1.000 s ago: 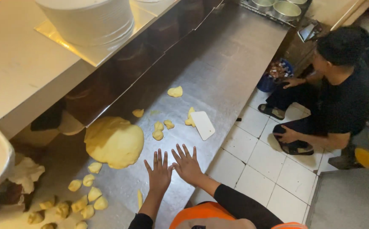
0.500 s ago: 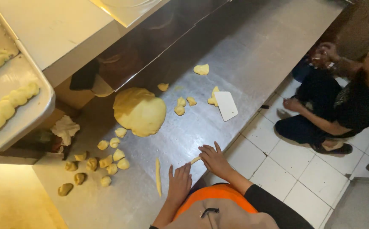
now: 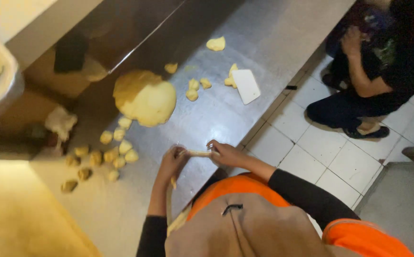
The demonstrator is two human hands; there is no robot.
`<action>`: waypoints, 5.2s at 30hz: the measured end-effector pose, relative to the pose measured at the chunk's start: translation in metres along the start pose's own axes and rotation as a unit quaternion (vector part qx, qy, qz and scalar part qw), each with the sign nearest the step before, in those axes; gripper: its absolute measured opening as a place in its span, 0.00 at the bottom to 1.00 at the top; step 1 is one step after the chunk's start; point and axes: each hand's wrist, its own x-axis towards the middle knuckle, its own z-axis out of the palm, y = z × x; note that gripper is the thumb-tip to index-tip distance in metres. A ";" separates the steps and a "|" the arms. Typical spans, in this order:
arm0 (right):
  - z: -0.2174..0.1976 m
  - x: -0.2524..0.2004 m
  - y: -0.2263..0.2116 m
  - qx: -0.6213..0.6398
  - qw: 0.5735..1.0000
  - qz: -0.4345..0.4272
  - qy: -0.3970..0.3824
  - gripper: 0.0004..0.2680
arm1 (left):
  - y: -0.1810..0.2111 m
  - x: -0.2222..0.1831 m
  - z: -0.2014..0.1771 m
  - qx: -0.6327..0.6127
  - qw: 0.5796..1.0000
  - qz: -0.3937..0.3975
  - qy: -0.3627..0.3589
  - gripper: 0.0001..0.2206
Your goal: Braiding pieces of bread dough and placing them onto a baking tray.
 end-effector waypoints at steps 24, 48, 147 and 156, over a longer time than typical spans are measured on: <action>0.071 0.038 -0.027 -0.143 0.977 -0.035 -0.156 0.17 | 0.010 -0.011 -0.031 0.209 0.965 0.036 0.156 0.09; -0.026 0.169 -0.033 -0.381 0.826 -0.212 0.358 0.11 | -0.144 0.004 0.019 0.365 0.909 0.030 0.199 0.12; 0.052 0.058 0.013 -0.238 0.967 -0.055 0.080 0.28 | -0.077 0.009 0.095 -0.473 0.878 -0.073 -0.003 0.14; 0.055 0.174 -0.003 -0.309 0.908 -0.130 0.251 0.27 | -0.037 0.010 0.063 -0.400 0.910 -0.106 0.023 0.15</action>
